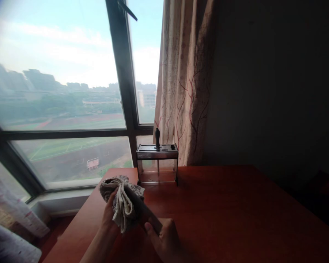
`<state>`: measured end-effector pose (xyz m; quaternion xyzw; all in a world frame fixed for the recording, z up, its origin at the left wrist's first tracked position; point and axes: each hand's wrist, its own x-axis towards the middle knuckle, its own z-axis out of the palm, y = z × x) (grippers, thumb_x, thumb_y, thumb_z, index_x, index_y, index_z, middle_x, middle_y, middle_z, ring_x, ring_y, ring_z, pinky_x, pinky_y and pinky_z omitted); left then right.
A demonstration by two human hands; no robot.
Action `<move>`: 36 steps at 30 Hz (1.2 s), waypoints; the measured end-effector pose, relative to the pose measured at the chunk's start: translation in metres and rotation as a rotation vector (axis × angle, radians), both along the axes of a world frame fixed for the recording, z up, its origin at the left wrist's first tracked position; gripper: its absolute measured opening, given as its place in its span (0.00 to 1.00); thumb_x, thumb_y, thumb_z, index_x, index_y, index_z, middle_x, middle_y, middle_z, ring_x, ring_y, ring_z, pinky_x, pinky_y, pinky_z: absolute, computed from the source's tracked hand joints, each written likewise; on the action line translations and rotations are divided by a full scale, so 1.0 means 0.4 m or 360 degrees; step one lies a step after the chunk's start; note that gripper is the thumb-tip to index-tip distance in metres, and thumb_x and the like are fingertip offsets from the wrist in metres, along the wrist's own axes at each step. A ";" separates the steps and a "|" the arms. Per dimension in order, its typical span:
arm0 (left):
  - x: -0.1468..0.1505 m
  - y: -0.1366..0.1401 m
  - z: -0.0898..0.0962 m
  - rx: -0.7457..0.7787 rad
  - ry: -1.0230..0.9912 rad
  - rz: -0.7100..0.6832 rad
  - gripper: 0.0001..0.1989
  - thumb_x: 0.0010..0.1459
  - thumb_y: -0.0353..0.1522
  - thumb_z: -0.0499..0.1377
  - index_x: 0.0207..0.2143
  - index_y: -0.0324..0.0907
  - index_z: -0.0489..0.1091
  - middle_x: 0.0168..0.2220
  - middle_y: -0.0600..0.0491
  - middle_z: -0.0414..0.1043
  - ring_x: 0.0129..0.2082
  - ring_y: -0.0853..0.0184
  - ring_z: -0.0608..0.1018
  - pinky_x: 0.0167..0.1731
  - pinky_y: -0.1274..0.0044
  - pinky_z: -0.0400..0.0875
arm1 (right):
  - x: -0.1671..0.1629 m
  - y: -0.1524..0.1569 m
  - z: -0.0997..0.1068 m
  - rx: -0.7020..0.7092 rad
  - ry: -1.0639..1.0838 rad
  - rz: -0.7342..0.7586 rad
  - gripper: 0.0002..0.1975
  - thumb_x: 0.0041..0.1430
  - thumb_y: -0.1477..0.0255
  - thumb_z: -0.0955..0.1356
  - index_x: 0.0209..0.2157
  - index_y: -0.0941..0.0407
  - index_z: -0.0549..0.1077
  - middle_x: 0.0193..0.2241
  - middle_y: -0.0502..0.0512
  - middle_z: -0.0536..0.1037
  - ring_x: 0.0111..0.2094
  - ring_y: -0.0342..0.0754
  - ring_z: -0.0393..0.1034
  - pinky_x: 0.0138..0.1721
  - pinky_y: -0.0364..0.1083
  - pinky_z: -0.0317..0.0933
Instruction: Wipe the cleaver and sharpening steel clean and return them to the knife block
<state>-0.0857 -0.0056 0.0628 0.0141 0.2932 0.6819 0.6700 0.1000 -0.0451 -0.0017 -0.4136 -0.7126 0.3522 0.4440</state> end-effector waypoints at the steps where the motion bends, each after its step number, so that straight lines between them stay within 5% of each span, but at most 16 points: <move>1: 0.003 -0.001 -0.007 0.0058 -0.0042 -0.0013 0.12 0.60 0.32 0.54 0.34 0.36 0.76 0.29 0.47 0.81 0.35 0.58 0.82 0.41 0.70 0.76 | -0.003 -0.001 -0.007 -0.0194 0.0162 -0.0095 0.21 0.60 0.55 0.63 0.27 0.58 0.72 0.18 0.51 0.71 0.19 0.44 0.66 0.20 0.41 0.56; 4: 0.019 -0.006 -0.025 0.0140 -0.0095 -0.0042 0.13 0.61 0.36 0.54 0.36 0.40 0.76 0.30 0.49 0.81 0.38 0.59 0.81 0.44 0.71 0.74 | -0.015 0.004 -0.025 -0.0577 0.0555 -0.0340 0.24 0.52 0.49 0.66 0.30 0.58 0.71 0.19 0.52 0.73 0.17 0.45 0.66 0.17 0.42 0.59; 7: 0.051 -0.017 -0.037 0.0094 -0.0096 -0.0107 0.14 0.60 0.40 0.56 0.35 0.41 0.76 0.26 0.50 0.80 0.37 0.58 0.82 0.45 0.70 0.74 | -0.028 0.015 -0.022 -0.0692 0.0653 -0.0299 0.26 0.50 0.47 0.67 0.25 0.58 0.70 0.14 0.49 0.68 0.14 0.43 0.61 0.13 0.41 0.55; 13: 0.125 -0.043 -0.047 -0.0047 0.0038 -0.0399 0.17 0.54 0.41 0.62 0.40 0.37 0.75 0.28 0.48 0.81 0.35 0.54 0.82 0.42 0.64 0.75 | -0.026 0.025 0.010 -0.0514 0.0666 -0.0303 0.24 0.53 0.50 0.67 0.23 0.58 0.70 0.16 0.49 0.68 0.18 0.42 0.62 0.18 0.39 0.57; 18: 0.100 -0.028 -0.035 0.0151 0.0002 -0.0265 0.16 0.58 0.39 0.58 0.44 0.37 0.74 0.33 0.46 0.81 0.40 0.55 0.81 0.46 0.67 0.72 | -0.008 0.022 0.017 -0.0542 0.0605 -0.0236 0.26 0.56 0.49 0.63 0.19 0.57 0.66 0.12 0.47 0.63 0.14 0.41 0.58 0.15 0.40 0.51; 23: 0.036 -0.004 -0.039 0.0413 -0.0165 -0.0179 0.18 0.61 0.42 0.53 0.43 0.41 0.75 0.38 0.49 0.81 0.46 0.58 0.78 0.52 0.70 0.67 | -0.002 0.004 0.019 -0.0646 0.0549 -0.0156 0.28 0.56 0.46 0.60 0.22 0.57 0.67 0.15 0.51 0.69 0.16 0.45 0.65 0.19 0.42 0.58; 27: 0.009 0.006 -0.038 0.0318 -0.0207 -0.0046 0.21 0.63 0.43 0.48 0.35 0.41 0.76 0.32 0.50 0.81 0.45 0.59 0.79 0.52 0.72 0.67 | 0.004 -0.001 0.040 -0.0580 0.0385 0.0188 0.30 0.60 0.49 0.57 0.18 0.58 0.68 0.14 0.51 0.69 0.17 0.43 0.65 0.21 0.41 0.57; 30: 0.004 0.009 -0.025 0.0221 -0.0123 0.0140 0.21 0.63 0.38 0.46 0.29 0.40 0.76 0.26 0.51 0.80 0.40 0.61 0.80 0.48 0.72 0.71 | 0.005 0.000 0.056 -0.0558 0.0387 0.0200 0.30 0.61 0.50 0.58 0.19 0.59 0.68 0.14 0.50 0.68 0.17 0.42 0.63 0.19 0.40 0.54; 36: 0.008 0.001 -0.014 0.0222 -0.0055 0.0077 0.15 0.61 0.38 0.53 0.41 0.39 0.75 0.30 0.50 0.81 0.36 0.60 0.82 0.43 0.73 0.74 | 0.001 0.004 0.062 -0.0439 0.0351 0.0140 0.28 0.61 0.53 0.61 0.16 0.59 0.66 0.12 0.47 0.63 0.15 0.40 0.58 0.18 0.40 0.47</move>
